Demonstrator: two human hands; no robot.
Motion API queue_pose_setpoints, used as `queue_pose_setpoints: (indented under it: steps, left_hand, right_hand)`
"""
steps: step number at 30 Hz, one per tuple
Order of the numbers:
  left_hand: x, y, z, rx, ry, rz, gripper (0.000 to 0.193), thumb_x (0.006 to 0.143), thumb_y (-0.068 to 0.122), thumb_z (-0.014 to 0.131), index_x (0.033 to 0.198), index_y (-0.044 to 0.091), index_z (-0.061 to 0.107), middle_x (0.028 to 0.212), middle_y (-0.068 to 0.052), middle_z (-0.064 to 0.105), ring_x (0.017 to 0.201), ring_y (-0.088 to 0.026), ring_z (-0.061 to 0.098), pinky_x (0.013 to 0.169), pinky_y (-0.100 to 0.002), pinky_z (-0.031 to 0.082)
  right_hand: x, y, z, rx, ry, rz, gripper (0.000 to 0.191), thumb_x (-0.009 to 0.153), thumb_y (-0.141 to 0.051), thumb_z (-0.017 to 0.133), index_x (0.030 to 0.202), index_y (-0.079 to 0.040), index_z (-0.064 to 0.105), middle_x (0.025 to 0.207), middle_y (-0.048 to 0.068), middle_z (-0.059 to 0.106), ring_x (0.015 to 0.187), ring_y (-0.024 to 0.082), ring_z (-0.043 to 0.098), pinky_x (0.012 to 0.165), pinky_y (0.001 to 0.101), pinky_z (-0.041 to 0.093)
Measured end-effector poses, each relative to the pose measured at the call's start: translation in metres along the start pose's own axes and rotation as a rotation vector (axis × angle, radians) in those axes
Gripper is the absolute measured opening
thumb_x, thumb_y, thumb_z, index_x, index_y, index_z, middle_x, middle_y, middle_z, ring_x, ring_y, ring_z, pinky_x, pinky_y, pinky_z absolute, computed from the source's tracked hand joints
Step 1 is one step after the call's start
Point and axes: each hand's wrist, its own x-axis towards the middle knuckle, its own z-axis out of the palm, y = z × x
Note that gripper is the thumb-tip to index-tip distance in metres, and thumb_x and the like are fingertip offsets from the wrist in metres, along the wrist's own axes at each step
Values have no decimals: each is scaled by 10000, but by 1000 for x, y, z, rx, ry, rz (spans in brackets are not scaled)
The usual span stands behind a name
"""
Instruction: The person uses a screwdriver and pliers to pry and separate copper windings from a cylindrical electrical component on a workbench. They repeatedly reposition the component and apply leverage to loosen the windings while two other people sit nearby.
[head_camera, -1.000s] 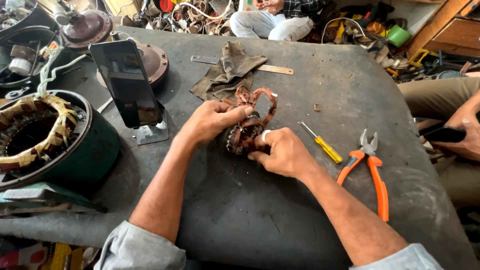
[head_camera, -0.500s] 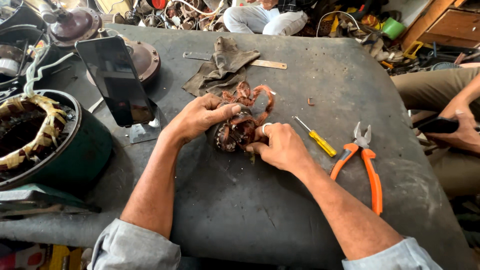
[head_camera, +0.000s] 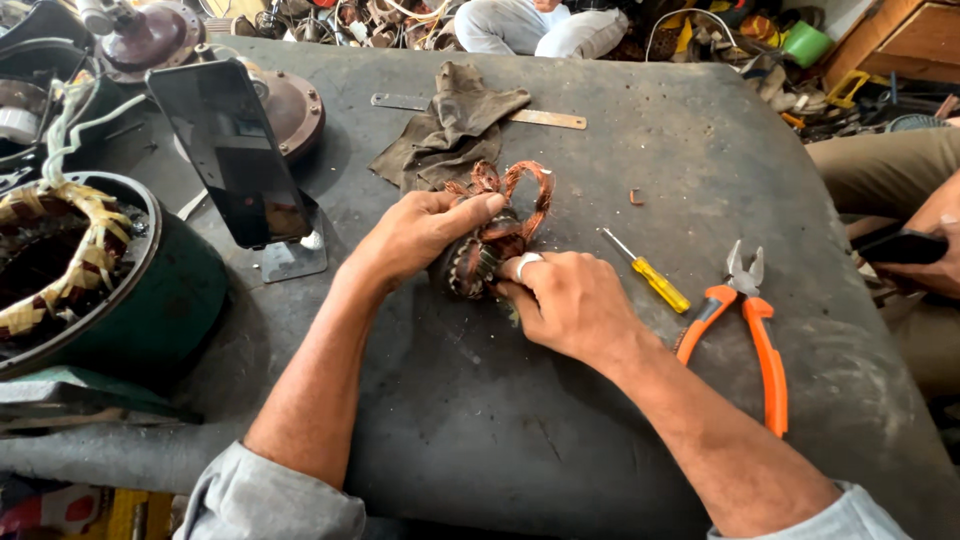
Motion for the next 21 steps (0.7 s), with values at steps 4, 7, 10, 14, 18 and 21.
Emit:
queue_pose_setpoints:
  steps: [4, 7, 10, 14, 18, 21]
  left_hand:
    - [-3, 5, 8, 20, 50, 30, 568, 832, 578, 707, 760, 21, 795, 644, -23, 727, 573, -75, 638, 557, -284, 523]
    - [-4, 5, 11, 21, 91, 46, 598, 828, 594, 704, 736, 8, 780, 623, -25, 706, 567, -74, 607, 546, -299, 506]
    - [-2, 4, 11, 101, 161, 60, 650, 825, 617, 715, 730, -25, 753, 604, -50, 655, 564, -80, 569, 537, -315, 491]
    - [3, 1, 10, 60, 144, 43, 660, 815, 643, 698, 729, -7, 764, 600, -42, 660, 558, -83, 575, 525, -308, 482]
    - [4, -1, 5, -14, 82, 26, 656, 812, 633, 705, 731, -15, 771, 623, -43, 685, 561, -96, 595, 518, -307, 490]
    - [3, -1, 3, -93, 49, 29, 629, 814, 607, 714, 750, -15, 779, 650, -42, 709, 579, -101, 621, 542, -301, 512]
  right_hand:
    - [2, 4, 11, -164, -100, 17, 63, 799, -139, 711, 824, -81, 710, 701, 150, 701, 658, 384, 685, 576, 495, 529]
    - [1, 9, 15, -292, -45, -95, 50, 704, -82, 687, 741, -67, 657, 655, 149, 664, 606, 373, 670, 569, 488, 535]
    - [2, 17, 17, -259, -32, -230, 58, 700, -76, 691, 725, -71, 639, 648, 135, 650, 605, 371, 660, 577, 496, 532]
    - [4, 21, 20, -257, -109, -280, 69, 756, -95, 705, 759, -66, 643, 669, 137, 667, 624, 373, 672, 569, 500, 526]
    - [7, 17, 21, -153, -122, -73, 115, 807, -165, 704, 785, -66, 648, 697, 163, 693, 679, 398, 682, 597, 520, 528]
    - [8, 9, 20, -67, -83, 73, 118, 848, -187, 697, 868, -74, 671, 720, 178, 707, 717, 414, 680, 620, 540, 518]
